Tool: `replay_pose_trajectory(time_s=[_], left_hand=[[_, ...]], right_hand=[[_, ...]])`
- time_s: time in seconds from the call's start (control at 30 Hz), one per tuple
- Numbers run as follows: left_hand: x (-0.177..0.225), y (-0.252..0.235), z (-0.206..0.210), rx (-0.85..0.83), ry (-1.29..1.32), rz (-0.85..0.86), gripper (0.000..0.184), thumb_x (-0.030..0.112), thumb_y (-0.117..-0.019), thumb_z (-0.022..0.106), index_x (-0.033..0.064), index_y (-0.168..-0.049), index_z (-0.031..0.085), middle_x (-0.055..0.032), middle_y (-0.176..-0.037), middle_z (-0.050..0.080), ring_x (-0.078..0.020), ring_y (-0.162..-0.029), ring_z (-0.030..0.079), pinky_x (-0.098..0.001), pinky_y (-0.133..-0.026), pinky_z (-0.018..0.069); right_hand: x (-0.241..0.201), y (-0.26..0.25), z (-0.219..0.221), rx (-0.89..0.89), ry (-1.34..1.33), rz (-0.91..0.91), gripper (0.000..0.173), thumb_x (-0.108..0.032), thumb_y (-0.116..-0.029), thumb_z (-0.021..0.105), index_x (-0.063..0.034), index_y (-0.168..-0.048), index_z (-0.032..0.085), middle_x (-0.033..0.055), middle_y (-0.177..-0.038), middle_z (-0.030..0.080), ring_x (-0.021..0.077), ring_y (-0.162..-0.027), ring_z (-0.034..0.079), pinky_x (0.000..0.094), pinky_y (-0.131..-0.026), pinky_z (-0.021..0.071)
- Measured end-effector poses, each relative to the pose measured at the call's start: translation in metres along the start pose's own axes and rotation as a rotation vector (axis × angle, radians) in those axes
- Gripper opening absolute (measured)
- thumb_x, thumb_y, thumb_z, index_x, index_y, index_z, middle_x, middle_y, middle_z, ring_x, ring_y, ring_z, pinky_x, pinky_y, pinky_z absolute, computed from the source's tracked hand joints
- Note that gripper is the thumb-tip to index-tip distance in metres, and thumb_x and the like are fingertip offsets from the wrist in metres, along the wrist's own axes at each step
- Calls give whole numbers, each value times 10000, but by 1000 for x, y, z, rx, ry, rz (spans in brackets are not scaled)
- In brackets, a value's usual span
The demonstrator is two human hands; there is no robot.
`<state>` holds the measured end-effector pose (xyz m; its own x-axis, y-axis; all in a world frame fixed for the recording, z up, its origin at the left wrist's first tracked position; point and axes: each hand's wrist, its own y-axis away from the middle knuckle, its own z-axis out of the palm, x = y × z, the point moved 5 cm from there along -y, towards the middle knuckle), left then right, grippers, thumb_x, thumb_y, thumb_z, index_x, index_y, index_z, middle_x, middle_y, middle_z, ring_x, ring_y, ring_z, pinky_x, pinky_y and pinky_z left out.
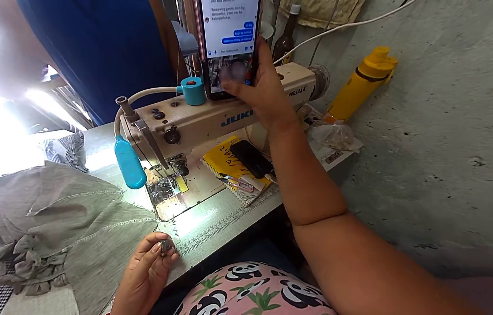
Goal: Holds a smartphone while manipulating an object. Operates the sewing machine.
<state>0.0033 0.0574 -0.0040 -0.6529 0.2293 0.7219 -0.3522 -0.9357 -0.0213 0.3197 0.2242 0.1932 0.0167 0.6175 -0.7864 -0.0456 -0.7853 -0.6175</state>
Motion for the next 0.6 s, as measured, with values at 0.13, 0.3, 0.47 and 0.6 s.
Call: replay_pose_trajectory(time_s=[0.13,0.3,0.47,0.6], left_hand=[[0,0,0,8,8,-3,185,180,-967,685,89,-1123,728,-84,-1020,717,-116,-852,719,-253,-758,621],[0,0,-1,3,-10,3,182,185,-970,681,96,-1121,731,-78,-1022,717,-112,-853,714,-249,-757,617],[1,0,1,-4,-4,7,179,180,-973,676,93,-1121,728,-82,-1025,718,-114,-855,715,-252,-763,617],[0,1,0,-1,-4,6,189,183,-970,682,89,-1127,727,-84,-1031,716,-116,-855,716,-253,-760,619]], right_hand=[[1,0,7,222,255,-39,1054,-225,-771,871,38,-1569,235,230,-1501,439,213,-1328,524,327,-1068,490],[1,-1,10,277,315,-35,1026,-275,-769,874,24,-1553,282,221,-1475,461,224,-1317,525,347,-1066,486],[1,-1,11,318,352,-54,989,-308,-785,861,31,-1538,316,219,-1455,489,232,-1295,545,368,-1048,497],[1,-2,0,117,29,-24,691,-128,-967,645,54,-1538,301,188,-1450,497,193,-1304,548,350,-1078,497]])
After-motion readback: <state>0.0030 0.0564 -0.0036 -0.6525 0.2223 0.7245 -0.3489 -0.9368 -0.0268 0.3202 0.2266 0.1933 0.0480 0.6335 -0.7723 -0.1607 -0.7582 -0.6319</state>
